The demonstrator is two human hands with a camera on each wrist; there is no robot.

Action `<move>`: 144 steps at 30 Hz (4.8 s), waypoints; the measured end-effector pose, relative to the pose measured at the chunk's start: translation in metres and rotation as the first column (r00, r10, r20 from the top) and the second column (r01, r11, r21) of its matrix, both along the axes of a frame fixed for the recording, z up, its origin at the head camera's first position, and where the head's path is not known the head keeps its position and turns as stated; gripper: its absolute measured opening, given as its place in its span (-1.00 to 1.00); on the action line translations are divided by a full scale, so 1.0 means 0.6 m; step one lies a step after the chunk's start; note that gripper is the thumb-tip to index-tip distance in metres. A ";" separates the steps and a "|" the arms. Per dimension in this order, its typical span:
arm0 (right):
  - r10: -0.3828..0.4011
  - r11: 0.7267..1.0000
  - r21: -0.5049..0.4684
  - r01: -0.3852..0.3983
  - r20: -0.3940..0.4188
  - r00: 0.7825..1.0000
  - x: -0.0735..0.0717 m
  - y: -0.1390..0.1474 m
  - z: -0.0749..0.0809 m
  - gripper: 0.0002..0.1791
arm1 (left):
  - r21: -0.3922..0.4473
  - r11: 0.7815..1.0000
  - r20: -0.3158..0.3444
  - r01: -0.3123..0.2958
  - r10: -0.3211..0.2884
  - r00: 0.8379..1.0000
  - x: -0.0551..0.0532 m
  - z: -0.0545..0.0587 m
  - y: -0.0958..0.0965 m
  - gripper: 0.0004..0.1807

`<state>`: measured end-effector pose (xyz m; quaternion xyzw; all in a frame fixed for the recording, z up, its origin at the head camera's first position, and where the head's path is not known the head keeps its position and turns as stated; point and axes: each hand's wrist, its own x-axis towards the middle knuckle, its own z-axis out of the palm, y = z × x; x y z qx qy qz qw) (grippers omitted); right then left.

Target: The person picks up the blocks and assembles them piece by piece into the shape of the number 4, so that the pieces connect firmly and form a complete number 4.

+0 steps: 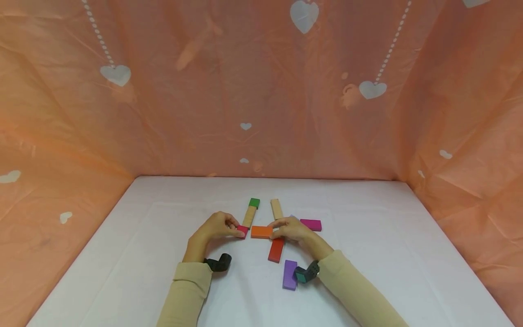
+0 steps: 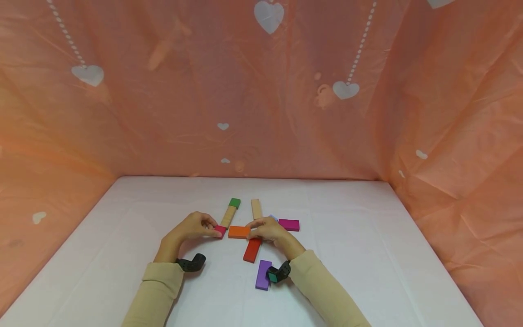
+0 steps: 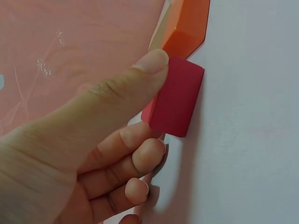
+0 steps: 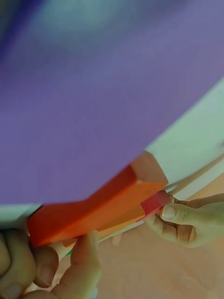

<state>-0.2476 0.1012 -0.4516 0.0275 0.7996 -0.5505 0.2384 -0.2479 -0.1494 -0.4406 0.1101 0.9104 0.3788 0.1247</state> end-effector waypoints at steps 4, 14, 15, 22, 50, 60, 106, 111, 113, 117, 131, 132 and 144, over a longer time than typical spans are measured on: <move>-0.014 1.000 0.018 0.014 0.009 1.000 0.001 0.002 -0.005 -0.59 | 0.009 1.000 -0.017 0.028 -0.027 0.999 -0.001 -0.003 0.001 -0.64; 0.002 1.000 0.017 -0.002 -0.013 1.000 -0.001 0.002 -0.005 -0.59 | 0.006 1.000 -0.015 0.004 -0.004 1.000 -0.001 -0.003 0.000 -0.64; 0.004 1.000 0.020 -0.004 -0.025 1.000 -0.001 0.002 -0.005 -0.59 | 0.004 1.000 -0.019 0.004 -0.004 1.000 -0.001 -0.002 0.000 -0.64; 0.014 1.000 0.018 -0.014 -0.054 0.998 -0.005 0.004 -0.006 -0.57 | -0.011 1.000 -0.034 0.003 -0.003 0.999 -0.005 -0.002 0.003 -0.63; -0.009 1.000 0.012 0.009 -0.005 1.000 0.001 0.002 -0.004 -0.59 | -0.026 1.000 0.012 -0.002 0.002 1.000 -0.003 0.000 0.004 -0.64; 0.000 1.000 0.009 0.000 -0.021 1.000 0.001 0.001 -0.007 -0.56 | -0.034 0.999 -0.001 0.011 -0.011 1.000 -0.002 0.001 0.003 -0.63; 0.005 1.000 0.009 -0.005 -0.036 0.999 0.001 0.004 -0.007 -0.58 | 0.195 0.972 -0.019 0.127 -0.126 0.992 -0.007 0.006 0.003 -0.59; 0.009 1.000 0.015 -0.009 -0.043 0.999 -0.001 0.004 -0.006 -0.57 | 0.194 0.972 -0.022 0.133 -0.131 0.991 -0.007 0.004 0.013 -0.64; 0.010 1.000 0.015 -0.009 -0.041 0.999 -0.001 0.004 -0.006 -0.57 | 0.193 0.973 -0.017 0.125 -0.124 0.992 -0.006 0.003 0.016 -0.65; 0.011 1.000 0.019 -0.010 -0.040 0.999 0.000 0.004 -0.006 -0.57 | 0.179 0.977 -0.018 0.117 -0.116 0.993 -0.005 -0.002 0.020 -0.65; 0.035 0.999 0.032 -0.034 -0.053 0.998 0.004 0.009 -0.004 -0.54 | 0.127 0.982 -0.041 0.137 -0.133 0.990 -0.007 -0.017 0.028 -0.64; 0.037 0.999 0.025 -0.036 -0.055 0.998 0.004 0.010 -0.003 -0.53 | 0.125 0.982 -0.050 0.142 -0.137 0.989 -0.007 -0.017 0.028 -0.65; -0.032 0.999 0.023 0.038 -0.231 0.972 0.019 0.036 -0.003 -0.61 | 0.133 0.985 -0.043 0.112 -0.107 0.993 -0.008 -0.023 0.029 -0.68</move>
